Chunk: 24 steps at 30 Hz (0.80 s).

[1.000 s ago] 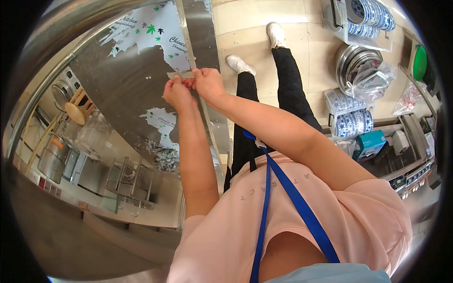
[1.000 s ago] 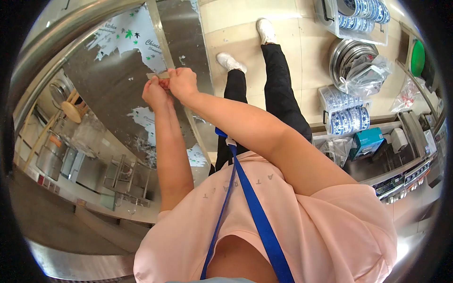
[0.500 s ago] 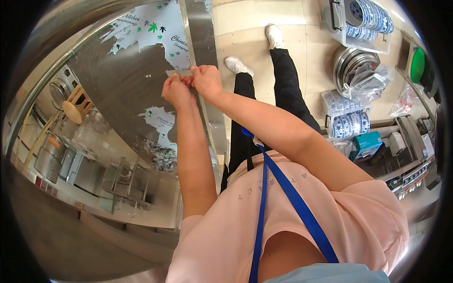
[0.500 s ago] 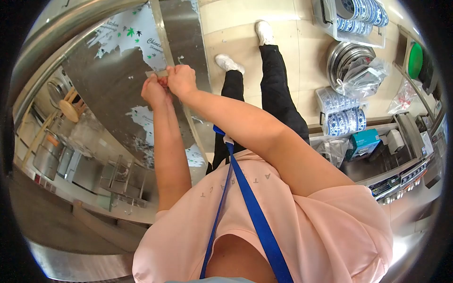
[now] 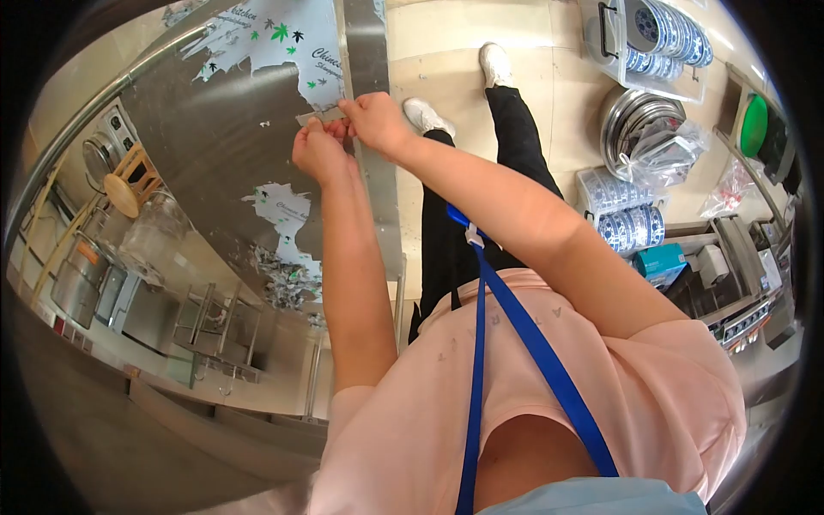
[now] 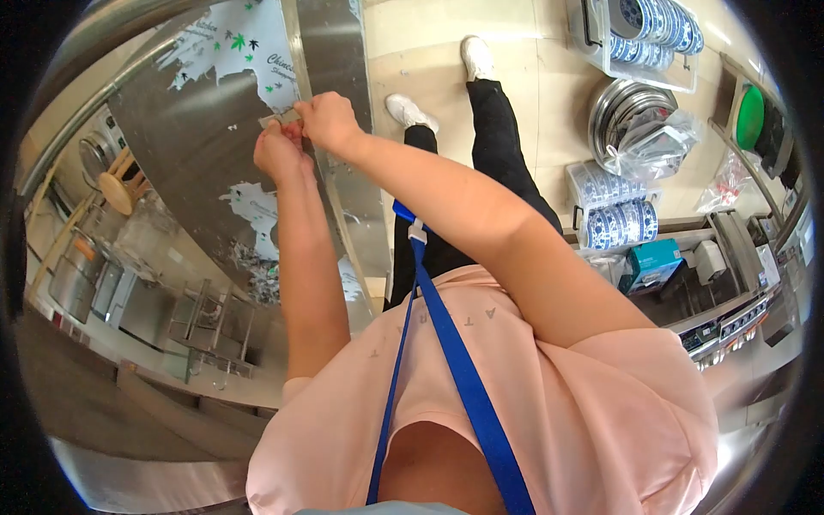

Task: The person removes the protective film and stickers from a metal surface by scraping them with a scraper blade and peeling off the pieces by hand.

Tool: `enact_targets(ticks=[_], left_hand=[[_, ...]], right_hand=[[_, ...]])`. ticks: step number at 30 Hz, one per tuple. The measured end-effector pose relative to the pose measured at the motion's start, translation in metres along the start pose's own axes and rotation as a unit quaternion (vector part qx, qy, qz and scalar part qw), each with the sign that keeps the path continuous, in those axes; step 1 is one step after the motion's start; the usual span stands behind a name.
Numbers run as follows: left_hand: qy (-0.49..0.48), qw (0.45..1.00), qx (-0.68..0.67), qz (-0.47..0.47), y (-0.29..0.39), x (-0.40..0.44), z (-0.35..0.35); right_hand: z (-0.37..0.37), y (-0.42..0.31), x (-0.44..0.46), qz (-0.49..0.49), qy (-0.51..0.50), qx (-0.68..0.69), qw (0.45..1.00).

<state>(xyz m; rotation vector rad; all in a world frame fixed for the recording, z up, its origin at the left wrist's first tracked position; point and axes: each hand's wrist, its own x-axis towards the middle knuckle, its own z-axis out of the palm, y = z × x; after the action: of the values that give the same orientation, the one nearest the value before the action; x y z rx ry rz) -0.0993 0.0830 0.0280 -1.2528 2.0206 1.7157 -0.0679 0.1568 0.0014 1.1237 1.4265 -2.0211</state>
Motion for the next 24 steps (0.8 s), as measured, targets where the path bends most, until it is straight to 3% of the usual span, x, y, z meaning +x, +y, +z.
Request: enact_targets(ticks=[4, 7, 12, 16, 24], left_hand=[[-0.017, 1.0, -0.019, -0.017, -0.01, -0.001, -0.015], [-0.015, 1.0, 0.009, 0.009, -0.019, -0.008, -0.017], [-0.052, 0.998, 0.016, -0.007, -0.009, -0.013, -0.01], [-0.042, 0.998, 0.037, -0.015, -0.003, -0.015, 0.001], [-0.006, 0.999, 0.012, -0.048, -0.005, -0.012, 0.007]], right_hand=[[-0.014, -0.003, -0.022, 0.054, -0.105, 0.146, 0.982], [-0.014, 0.019, -0.022, 0.081, -0.105, 0.195, 0.972], [-0.009, 0.006, -0.021, 0.104, -0.021, 0.158, 0.982], [-0.001, 0.016, -0.004, 0.033, 0.048, 0.075, 0.995], [-0.008, -0.002, -0.007, 0.061, 0.055, 0.017, 0.996]])
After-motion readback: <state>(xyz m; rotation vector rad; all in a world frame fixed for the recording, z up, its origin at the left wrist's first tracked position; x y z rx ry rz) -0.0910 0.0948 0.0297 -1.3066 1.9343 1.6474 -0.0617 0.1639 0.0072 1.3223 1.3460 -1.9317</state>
